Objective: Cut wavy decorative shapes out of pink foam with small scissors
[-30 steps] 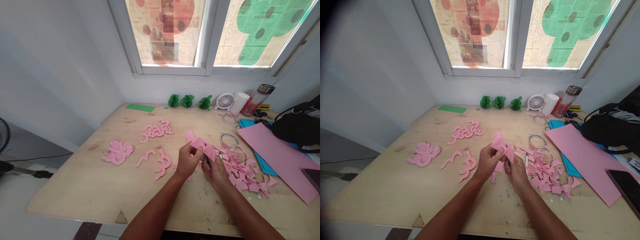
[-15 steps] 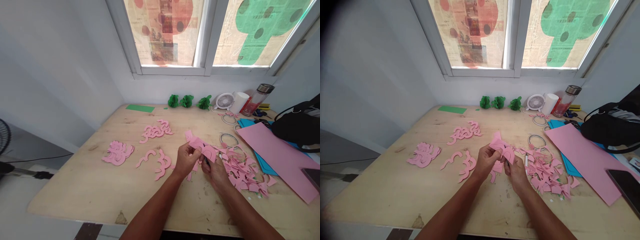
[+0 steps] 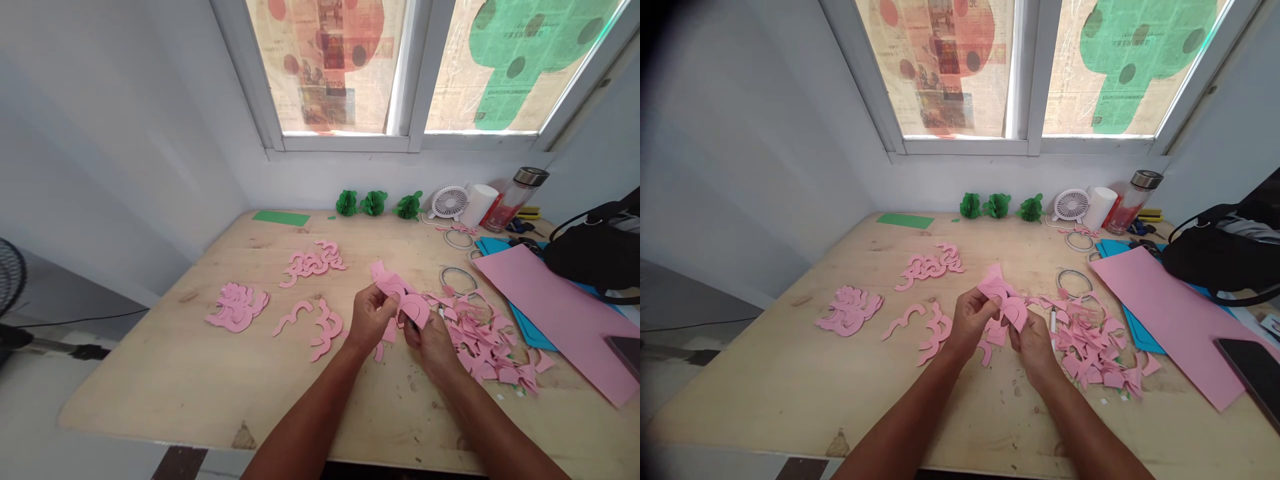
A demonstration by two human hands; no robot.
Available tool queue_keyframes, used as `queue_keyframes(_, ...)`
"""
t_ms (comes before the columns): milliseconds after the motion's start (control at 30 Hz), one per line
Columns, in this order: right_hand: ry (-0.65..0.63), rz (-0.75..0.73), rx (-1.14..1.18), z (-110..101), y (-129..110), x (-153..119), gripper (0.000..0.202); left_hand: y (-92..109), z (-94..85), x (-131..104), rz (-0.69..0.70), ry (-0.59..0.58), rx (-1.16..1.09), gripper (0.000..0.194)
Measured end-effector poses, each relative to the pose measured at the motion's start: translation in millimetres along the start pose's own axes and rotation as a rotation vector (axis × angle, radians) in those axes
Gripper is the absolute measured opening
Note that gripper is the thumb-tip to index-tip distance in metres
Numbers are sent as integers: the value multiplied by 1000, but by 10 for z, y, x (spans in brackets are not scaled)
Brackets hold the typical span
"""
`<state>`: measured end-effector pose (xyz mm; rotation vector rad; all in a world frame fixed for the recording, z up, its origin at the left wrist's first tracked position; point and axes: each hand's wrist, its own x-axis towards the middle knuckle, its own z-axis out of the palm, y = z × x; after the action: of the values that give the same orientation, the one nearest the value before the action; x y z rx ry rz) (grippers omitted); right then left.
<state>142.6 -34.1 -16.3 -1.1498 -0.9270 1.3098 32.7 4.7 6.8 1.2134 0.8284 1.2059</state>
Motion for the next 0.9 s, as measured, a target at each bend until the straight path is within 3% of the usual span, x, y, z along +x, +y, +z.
queue_keyframes(900, -2, 7, 0, -5, 31, 0, 25, -10, -3, 1, -8, -4, -23, 13)
